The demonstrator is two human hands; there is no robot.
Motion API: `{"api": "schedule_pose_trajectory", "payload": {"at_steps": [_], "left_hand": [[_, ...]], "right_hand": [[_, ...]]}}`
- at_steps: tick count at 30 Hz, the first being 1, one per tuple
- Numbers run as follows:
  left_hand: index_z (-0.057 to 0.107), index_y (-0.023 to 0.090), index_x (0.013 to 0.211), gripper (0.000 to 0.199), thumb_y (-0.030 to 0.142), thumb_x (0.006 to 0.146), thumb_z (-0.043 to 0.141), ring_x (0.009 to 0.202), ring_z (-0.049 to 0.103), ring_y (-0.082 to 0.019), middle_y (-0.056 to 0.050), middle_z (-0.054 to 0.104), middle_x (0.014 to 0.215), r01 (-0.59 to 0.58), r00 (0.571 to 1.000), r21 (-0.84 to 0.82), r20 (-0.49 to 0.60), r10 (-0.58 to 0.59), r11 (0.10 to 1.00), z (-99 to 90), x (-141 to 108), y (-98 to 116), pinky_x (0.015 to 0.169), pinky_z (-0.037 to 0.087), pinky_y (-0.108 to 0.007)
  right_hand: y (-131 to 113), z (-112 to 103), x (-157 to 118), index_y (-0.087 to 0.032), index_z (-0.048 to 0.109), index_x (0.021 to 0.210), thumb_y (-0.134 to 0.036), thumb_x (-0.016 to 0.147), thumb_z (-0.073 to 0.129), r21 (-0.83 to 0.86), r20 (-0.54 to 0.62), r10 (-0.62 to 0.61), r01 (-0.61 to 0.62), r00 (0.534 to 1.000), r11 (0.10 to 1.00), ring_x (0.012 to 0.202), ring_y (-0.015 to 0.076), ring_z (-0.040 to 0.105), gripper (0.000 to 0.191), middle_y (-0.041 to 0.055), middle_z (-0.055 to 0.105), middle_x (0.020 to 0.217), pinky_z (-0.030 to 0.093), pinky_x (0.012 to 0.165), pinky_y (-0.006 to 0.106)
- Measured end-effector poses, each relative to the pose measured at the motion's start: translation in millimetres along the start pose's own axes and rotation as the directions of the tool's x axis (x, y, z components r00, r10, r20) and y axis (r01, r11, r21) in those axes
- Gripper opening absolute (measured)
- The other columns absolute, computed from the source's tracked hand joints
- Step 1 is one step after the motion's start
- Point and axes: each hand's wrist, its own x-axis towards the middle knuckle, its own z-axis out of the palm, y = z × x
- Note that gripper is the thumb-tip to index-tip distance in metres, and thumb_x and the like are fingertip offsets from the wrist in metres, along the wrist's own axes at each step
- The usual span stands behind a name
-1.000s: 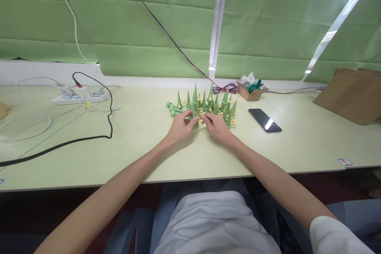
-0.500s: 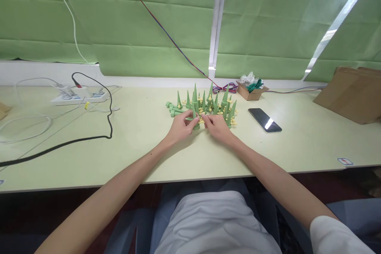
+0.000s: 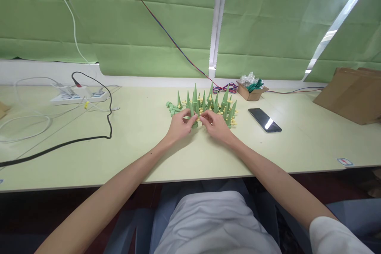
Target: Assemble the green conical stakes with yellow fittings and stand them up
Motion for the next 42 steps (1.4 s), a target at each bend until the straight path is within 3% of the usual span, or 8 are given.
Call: {"api": "schedule_pose_trajectory", "payload": {"at_steps": [7, 11, 15, 24, 30, 34, 38, 42], "left_hand": [[0.063, 0.017, 0.089, 0.03, 0.046, 0.086, 0.062, 0.044, 0.044, -0.006, -0.002, 0.061, 0.082, -0.014, 0.999, -0.005, 0.044, 0.014, 1.0, -1.5, -2.2, 2.4, 0.037, 0.035, -0.022], [0.063, 0.017, 0.089, 0.031, 0.047, 0.086, 0.063, 0.043, 0.043, -0.006, 0.0, 0.057, 0.075, -0.028, 0.997, -0.01, 0.07, 0.029, 1.0, -1.9, -3.2, 4.0, 0.038, 0.036, -0.022], [0.063, 0.017, 0.087, 0.03, 0.046, 0.085, 0.064, 0.043, 0.043, -0.007, 0.002, 0.052, 0.066, -0.022, 0.996, -0.01, 0.083, 0.022, 1.0, -1.5, -4.1, 5.1, 0.038, 0.036, -0.023], [0.061, 0.017, 0.084, 0.029, 0.045, 0.085, 0.063, 0.044, 0.042, -0.007, 0.001, 0.054, 0.068, -0.026, 0.994, -0.004, 0.104, 0.027, 1.0, -0.3, -4.4, 5.2, 0.04, 0.035, -0.023], [0.064, 0.016, 0.088, 0.031, 0.047, 0.085, 0.061, 0.049, 0.046, -0.008, -0.003, 0.063, 0.083, -0.038, 0.999, 0.03, 0.024, 0.037, 0.999, -0.3, -1.0, 3.1, 0.043, 0.038, -0.023], [0.063, 0.016, 0.089, 0.031, 0.047, 0.085, 0.061, 0.05, 0.048, -0.009, -0.003, 0.062, 0.083, 0.006, 1.0, 0.023, -0.026, -0.005, 1.0, -1.2, -0.9, 3.0, 0.041, 0.037, -0.023], [0.062, 0.016, 0.088, 0.03, 0.046, 0.086, 0.061, 0.048, 0.046, -0.008, -0.003, 0.061, 0.083, 0.003, 1.0, 0.024, -0.005, -0.003, 1.0, -1.5, -1.2, 2.4, 0.041, 0.037, -0.023], [0.064, 0.016, 0.092, 0.03, 0.046, 0.086, 0.061, 0.048, 0.044, -0.007, -0.003, 0.061, 0.082, -0.021, 0.999, 0.016, 0.033, 0.02, 1.0, -1.7, -1.3, 1.8, 0.042, 0.037, -0.022]], "right_hand": [[1.7, -1.0, -0.1, -0.02, 0.053, 0.082, -0.034, 0.095, 0.048, -0.028, 0.025, -0.028, 0.029, 0.999, 0.999, 0.062, 0.0135, 0.048, 0.02, -0.0006, 0.058, 0.071, 0.036, 0.063, 0.027], [-0.9, -2.1, 0.5, -0.02, 0.05, 0.072, -0.036, 0.097, 0.044, -0.103, 0.019, -0.017, 0.019, 1.0, 0.994, 0.058, 0.0126, 0.041, 0.031, -0.0021, 0.05, 0.063, 0.032, 0.061, 0.027], [-2.0, -2.6, 0.8, -0.02, 0.046, 0.063, -0.041, 0.1, 0.04, -0.11, 0.037, 0.004, 0.0, 0.999, 0.994, 0.057, 0.0127, 0.045, 0.044, -0.0005, 0.053, 0.06, 0.032, 0.061, 0.028], [4.7, 0.9, 3.0, -0.021, 0.039, 0.05, -0.055, 0.102, 0.028, -0.156, 0.038, 0.06, -0.053, 0.997, 0.986, 0.052, 0.014, 0.048, 0.063, 0.0005, 0.049, 0.049, 0.035, 0.063, 0.03], [-2.1, -2.0, 0.5, -0.021, 0.049, 0.07, -0.049, 0.102, 0.035, -0.075, -0.016, 0.056, -0.057, 0.998, 0.996, 0.059, 0.0153, 0.056, 0.045, 0.0011, 0.062, 0.064, 0.04, 0.065, 0.028], [-4.0, -2.5, -1.4, -0.021, 0.052, 0.092, -0.04, 0.097, 0.046, 0.036, 0.055, 0.057, -0.059, 0.997, 0.998, 0.056, 0.0134, 0.056, 0.02, 0.0011, 0.066, 0.081, 0.042, 0.062, 0.028], [-3.1, -2.8, -1.8, -0.021, 0.049, 0.089, -0.034, 0.096, 0.047, 0.012, 0.076, 0.02, -0.021, 0.997, 1.0, 0.057, 0.0132, 0.052, 0.015, -0.0011, 0.06, 0.076, 0.039, 0.063, 0.028], [-3.5, -3.7, -0.8, -0.021, 0.047, 0.078, -0.034, 0.098, 0.042, -0.095, 0.051, 0.002, 0.002, 0.999, 0.996, 0.059, 0.0136, 0.046, 0.024, -0.0025, 0.051, 0.065, 0.034, 0.062, 0.027]]}}
